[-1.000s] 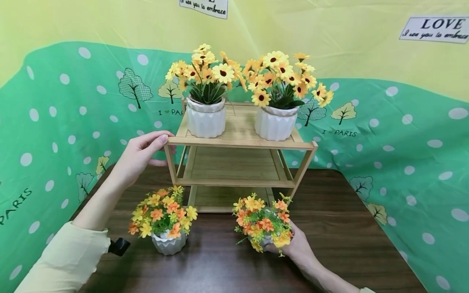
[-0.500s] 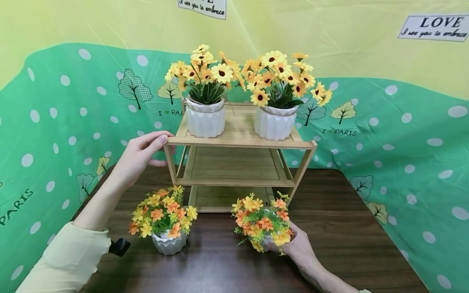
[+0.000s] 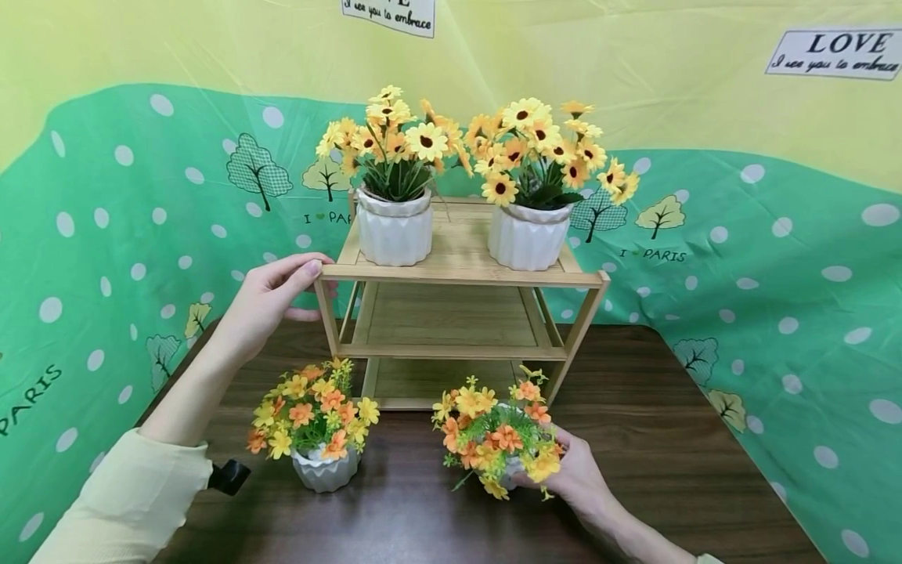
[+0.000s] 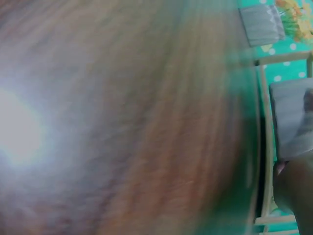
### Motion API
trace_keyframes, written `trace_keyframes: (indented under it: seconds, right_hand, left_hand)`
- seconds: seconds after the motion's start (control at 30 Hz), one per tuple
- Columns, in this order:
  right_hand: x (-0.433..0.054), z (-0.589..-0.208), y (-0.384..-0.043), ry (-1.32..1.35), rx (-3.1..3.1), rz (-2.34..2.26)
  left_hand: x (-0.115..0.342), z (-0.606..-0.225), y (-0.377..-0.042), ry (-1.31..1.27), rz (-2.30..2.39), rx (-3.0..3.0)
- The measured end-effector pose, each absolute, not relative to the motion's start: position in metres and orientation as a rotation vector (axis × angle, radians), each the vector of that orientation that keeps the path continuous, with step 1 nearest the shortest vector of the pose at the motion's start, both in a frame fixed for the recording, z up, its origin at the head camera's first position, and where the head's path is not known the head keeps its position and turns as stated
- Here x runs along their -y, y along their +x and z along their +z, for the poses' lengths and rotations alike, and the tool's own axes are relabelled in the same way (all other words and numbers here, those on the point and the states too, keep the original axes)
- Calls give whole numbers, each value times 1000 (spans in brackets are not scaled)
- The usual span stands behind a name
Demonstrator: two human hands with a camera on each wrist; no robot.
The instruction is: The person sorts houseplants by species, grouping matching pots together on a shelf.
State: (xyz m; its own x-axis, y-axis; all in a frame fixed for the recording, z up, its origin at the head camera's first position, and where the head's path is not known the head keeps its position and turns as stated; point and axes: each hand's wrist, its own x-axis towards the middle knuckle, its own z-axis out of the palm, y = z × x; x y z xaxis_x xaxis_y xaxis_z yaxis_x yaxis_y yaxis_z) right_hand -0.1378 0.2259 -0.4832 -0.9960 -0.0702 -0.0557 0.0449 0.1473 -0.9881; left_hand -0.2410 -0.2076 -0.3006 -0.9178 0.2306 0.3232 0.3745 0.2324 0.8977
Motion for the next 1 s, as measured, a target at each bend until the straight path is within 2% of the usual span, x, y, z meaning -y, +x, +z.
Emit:
trace_keyframes:
  seconds: [0.37, 0.47, 0.73, 1.0]
  right_hand:
    - [-221, -446, -141, -467, -2431, -1940]
    - [-217, -434, -147, -510, -2403, -1994]
    - [-204, -396, -159, -486, -2485, -2006]
    - [-183, -374, -174, -278, -2631, -1915]
  left_hand:
    - [207, -301, -240, -585, -1781, 2367]
    - [207, -301, -240, -578, -1781, 2367]
    - [204, -300, -242, -585, -1781, 2366]
    - [207, -301, -240, -539, -1777, 2369]
